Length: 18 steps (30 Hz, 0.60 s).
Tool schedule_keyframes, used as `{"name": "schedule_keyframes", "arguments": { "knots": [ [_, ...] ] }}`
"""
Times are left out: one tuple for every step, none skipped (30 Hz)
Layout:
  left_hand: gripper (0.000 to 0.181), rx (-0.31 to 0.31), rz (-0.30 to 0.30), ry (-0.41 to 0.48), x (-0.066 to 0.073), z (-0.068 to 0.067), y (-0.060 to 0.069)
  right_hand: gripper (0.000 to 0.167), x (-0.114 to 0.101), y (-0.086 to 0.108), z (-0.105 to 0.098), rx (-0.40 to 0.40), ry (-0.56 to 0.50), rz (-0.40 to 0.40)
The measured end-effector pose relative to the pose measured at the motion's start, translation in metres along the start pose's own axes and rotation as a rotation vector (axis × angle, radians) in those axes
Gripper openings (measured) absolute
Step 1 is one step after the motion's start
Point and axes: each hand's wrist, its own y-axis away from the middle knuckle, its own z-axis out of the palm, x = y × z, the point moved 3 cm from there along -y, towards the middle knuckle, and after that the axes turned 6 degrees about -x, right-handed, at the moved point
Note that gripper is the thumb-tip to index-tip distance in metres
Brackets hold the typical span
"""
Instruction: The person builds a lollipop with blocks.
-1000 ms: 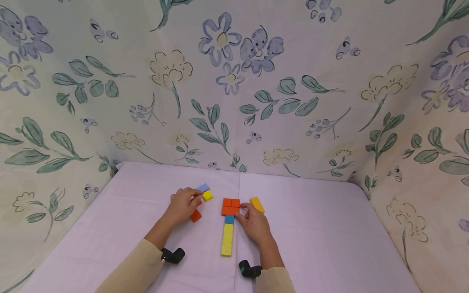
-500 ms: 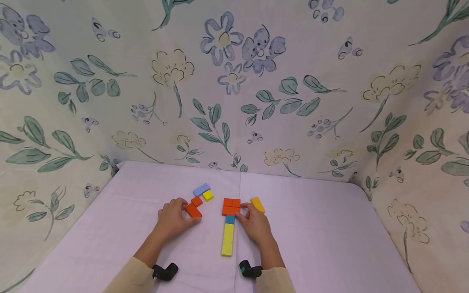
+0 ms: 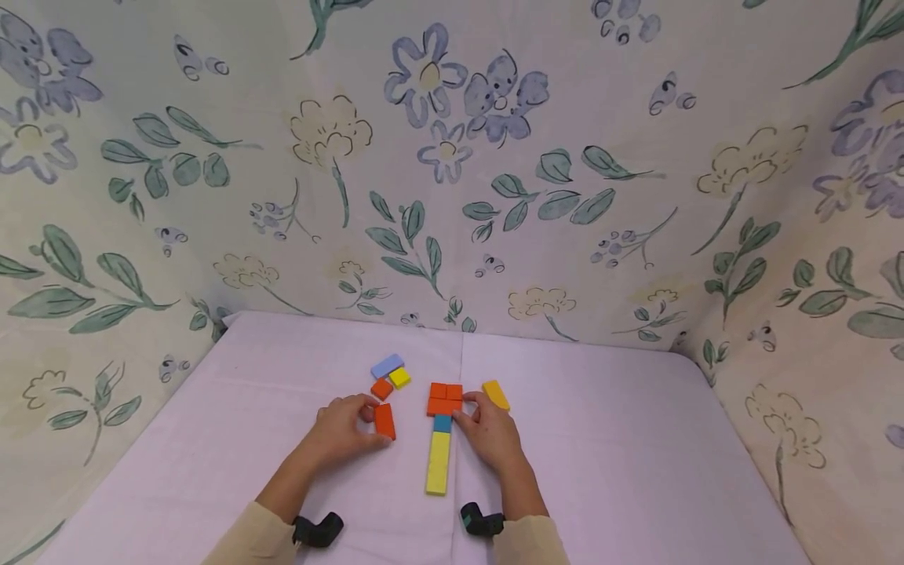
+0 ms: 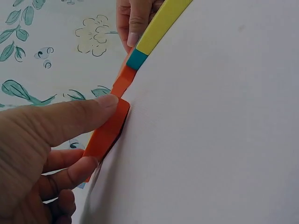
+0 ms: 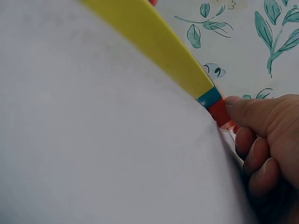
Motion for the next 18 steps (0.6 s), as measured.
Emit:
{"name": "schedule_keyframes", "arguments": {
  "knots": [
    [0.063, -0.012, 0.016, 0.01, 0.001, 0.001, 0.0, 0.043, 0.0, 0.0, 0.0, -0.001, -0.001, 0.002],
    [0.063, -0.019, 0.034, 0.017, 0.003, 0.002, 0.001, 0.043, 0.0, 0.0, 0.0, -0.001, -0.001, 0.003],
    [0.062, -0.025, 0.051, 0.029, 0.004, 0.002, 0.001, 0.043, -0.001, 0.0, 0.0, -0.001, -0.001, 0.004],
    [0.061, -0.027, 0.063, 0.034, 0.005, 0.003, 0.001, 0.043, 0.0, 0.0, 0.001, -0.001, -0.001, 0.006],
    [0.06, -0.028, 0.076, 0.037, 0.007, 0.004, 0.001, 0.043, 0.0, 0.0, 0.001, 0.0, -0.002, 0.006],
    [0.058, -0.028, 0.086, 0.032, 0.008, 0.006, 0.0, 0.043, 0.0, 0.0, 0.001, 0.0, -0.002, 0.007],
    [0.056, -0.028, 0.093, 0.024, 0.01, 0.007, 0.0, 0.043, 0.0, 0.0, 0.001, 0.0, -0.001, 0.006],
    [0.054, -0.027, 0.098, 0.014, 0.011, 0.008, -0.001, 0.043, 0.0, 0.001, 0.0, -0.001, -0.001, 0.005],
    [0.053, -0.025, 0.103, 0.002, 0.013, 0.009, -0.001, 0.043, 0.0, 0.001, 0.001, -0.001, -0.001, 0.006],
    [0.051, -0.024, 0.106, -0.009, 0.014, 0.011, -0.002, 0.043, 0.0, 0.001, 0.0, -0.002, 0.0, 0.005],
    [0.049, -0.024, 0.107, -0.021, 0.015, 0.012, -0.002, 0.043, -0.001, 0.001, 0.0, -0.002, 0.0, 0.006],
    [0.048, -0.024, 0.107, -0.027, 0.017, 0.014, -0.003, 0.043, -0.001, 0.001, 0.0, -0.001, 0.0, 0.006],
    [0.046, -0.023, 0.105, -0.032, 0.018, 0.015, -0.004, 0.043, -0.001, 0.001, 0.0, -0.001, 0.001, 0.004],
    [0.045, -0.02, 0.103, -0.037, 0.02, 0.016, -0.004, 0.043, -0.001, 0.001, 0.0, -0.001, 0.001, 0.004],
    [0.044, -0.016, 0.101, -0.044, 0.022, 0.017, -0.005, 0.043, -0.001, 0.001, 0.0, 0.0, 0.002, 0.004],
    [0.044, -0.015, 0.095, -0.042, 0.023, 0.018, -0.005, 0.043, -0.002, 0.001, 0.0, 0.0, 0.001, 0.004],
    [0.043, -0.013, 0.089, -0.047, 0.025, 0.019, -0.006, 0.043, -0.002, 0.001, 0.0, 0.0, 0.0, 0.004],
    [0.043, -0.009, 0.084, -0.047, 0.026, 0.021, -0.008, 0.043, -0.002, 0.001, -0.001, 0.001, 0.0, 0.006]
  ]
}}
